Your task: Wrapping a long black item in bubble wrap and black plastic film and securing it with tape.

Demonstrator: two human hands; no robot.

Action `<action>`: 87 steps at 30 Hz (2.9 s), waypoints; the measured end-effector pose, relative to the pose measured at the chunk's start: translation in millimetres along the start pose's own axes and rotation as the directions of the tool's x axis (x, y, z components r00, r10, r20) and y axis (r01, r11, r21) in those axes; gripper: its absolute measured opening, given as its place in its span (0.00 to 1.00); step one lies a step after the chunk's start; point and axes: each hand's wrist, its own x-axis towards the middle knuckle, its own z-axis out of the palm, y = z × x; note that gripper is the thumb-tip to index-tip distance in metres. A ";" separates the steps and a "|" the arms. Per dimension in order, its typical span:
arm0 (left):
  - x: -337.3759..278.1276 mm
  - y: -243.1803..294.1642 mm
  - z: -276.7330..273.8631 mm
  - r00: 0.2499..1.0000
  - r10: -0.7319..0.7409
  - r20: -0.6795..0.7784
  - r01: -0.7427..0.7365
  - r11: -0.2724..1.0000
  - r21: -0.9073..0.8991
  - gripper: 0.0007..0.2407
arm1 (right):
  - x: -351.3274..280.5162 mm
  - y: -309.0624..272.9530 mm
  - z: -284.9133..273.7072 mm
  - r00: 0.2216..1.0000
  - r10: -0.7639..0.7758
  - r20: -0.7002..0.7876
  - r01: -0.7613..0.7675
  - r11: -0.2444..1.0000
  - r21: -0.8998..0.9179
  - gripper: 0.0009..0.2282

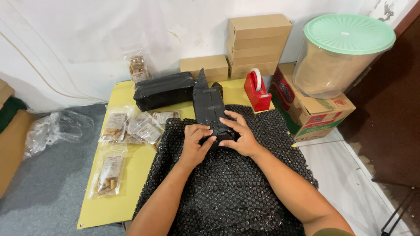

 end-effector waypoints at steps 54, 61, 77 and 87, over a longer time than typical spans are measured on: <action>-5.5 -9.7 4.4 0.997 -0.073 -0.028 0.068 0.989 -0.131 0.07 | 62.2 9.4 -65.5 0.688 0.578 -0.439 -0.423 0.811 0.405 0.04; -6.6 -10.5 0.9 0.991 -0.132 0.029 0.135 0.985 -0.110 0.07 | 53.5 139.5 -130.7 0.646 0.482 -0.592 -0.738 0.592 -0.324 0.10; -8.0 -17.4 6.3 0.997 -0.078 0.012 0.078 0.996 -0.048 0.07 | 68.0 80.8 -103.9 0.509 0.741 -0.437 -0.773 0.617 0.147 0.11; -4.0 -11.3 5.3 0.993 -0.121 -0.015 0.119 0.990 -0.075 0.07 | 61.3 93.6 -106.9 0.414 0.745 -0.524 -0.611 0.654 0.447 0.06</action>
